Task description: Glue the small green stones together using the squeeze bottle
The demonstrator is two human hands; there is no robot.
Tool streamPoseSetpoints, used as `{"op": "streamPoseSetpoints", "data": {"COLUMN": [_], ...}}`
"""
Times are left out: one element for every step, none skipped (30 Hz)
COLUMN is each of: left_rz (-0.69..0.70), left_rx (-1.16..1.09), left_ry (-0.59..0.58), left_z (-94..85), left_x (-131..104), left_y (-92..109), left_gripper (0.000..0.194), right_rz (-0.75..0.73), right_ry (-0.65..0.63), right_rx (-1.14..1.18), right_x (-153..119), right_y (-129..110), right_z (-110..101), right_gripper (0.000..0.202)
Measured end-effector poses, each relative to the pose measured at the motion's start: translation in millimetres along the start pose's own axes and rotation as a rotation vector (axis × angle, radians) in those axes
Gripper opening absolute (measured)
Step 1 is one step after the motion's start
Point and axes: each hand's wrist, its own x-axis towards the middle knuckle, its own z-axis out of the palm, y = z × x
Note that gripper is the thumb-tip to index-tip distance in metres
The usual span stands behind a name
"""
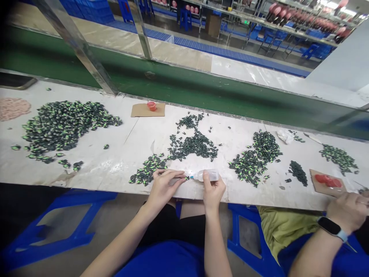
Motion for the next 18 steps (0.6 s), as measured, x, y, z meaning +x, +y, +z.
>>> {"op": "streamPoseSetpoints", "data": {"left_rz": [-0.008, -0.016, -0.023, -0.029, -0.034, -0.037, -0.038, -0.039, -0.039, -0.038, -0.038, -0.038, -0.038, -0.037, -0.037, -0.036, -0.035, -0.033], "left_rx": [-0.003, -0.004, -0.005, -0.004, -0.003, -0.003, -0.003, -0.004, -0.006, -0.007, -0.007, -0.006, -0.004, -0.004, -0.004, -0.006, -0.008, -0.011], "left_ry": [-0.001, -0.003, -0.003, -0.003, -0.002, -0.001, -0.001, -0.002, -0.003, -0.004, -0.004, -0.003, -0.002, 0.0, 0.002, 0.002, 0.001, 0.0], "left_z": [0.0, 0.0, 0.0, -0.1, -0.1, -0.1, 0.0, 0.0, 0.1, 0.2, 0.3, 0.4, 0.4, 0.4, 0.4, 0.2, 0.1, -0.1], "left_x": [0.0, 0.1, 0.1, 0.2, 0.2, 0.3, 0.3, 0.3, 0.3, 0.3, 0.3, 0.3, 0.3, 0.2, 0.2, 0.2, 0.1, 0.1], "left_y": [0.3, 0.7, 0.9, 1.2, 1.3, 1.4, 1.4, 1.4, 1.3, 1.3, 1.3, 1.2, 1.2, 1.2, 1.2, 1.3, 1.4, 1.4], "left_gripper": [0.013, 0.013, 0.012, 0.012, 0.012, 0.012, 0.012, 0.013, 0.013, 0.012, 0.012, 0.011, 0.011, 0.011, 0.011, 0.011, 0.011, 0.011], "right_rz": [0.005, 0.009, 0.012, 0.015, 0.015, 0.015, 0.014, 0.013, 0.013, 0.013, 0.015, 0.016, 0.017, 0.018, 0.017, 0.016, 0.015, 0.014], "right_ry": [-0.002, -0.001, -0.001, -0.001, -0.002, -0.002, -0.003, -0.004, -0.004, -0.003, -0.003, -0.002, 0.0, 0.0, 0.0, -0.001, -0.003, -0.003], "right_rx": [-0.001, -0.002, -0.004, -0.008, -0.012, -0.016, -0.019, -0.02, -0.019, -0.017, -0.016, -0.016, -0.016, -0.016, -0.016, -0.017, -0.017, -0.018], "right_x": [0.0, 0.1, 0.1, 0.2, 0.3, 0.4, 0.4, 0.5, 0.6, 0.6, 0.7, 0.7, 0.7, 0.7, 0.7, 0.6, 0.6, 0.5], "right_y": [0.1, 0.1, 0.0, -0.1, -0.3, -0.4, -0.6, -0.8, -0.9, -1.0, -0.9, -0.9, -0.7, -0.6, -0.4, -0.3, -0.2, -0.2], "right_z": [0.0, 0.0, 0.0, 0.0, 0.0, 0.0, 0.0, 0.1, 0.2, 0.3, 0.4, 0.5, 0.6, 0.6, 0.6, 0.5, 0.4, 0.3], "right_gripper": [0.038, 0.038, 0.037, 0.037, 0.037, 0.037, 0.037, 0.037, 0.037, 0.036, 0.036, 0.036, 0.036, 0.036, 0.036, 0.036, 0.037, 0.037]}}
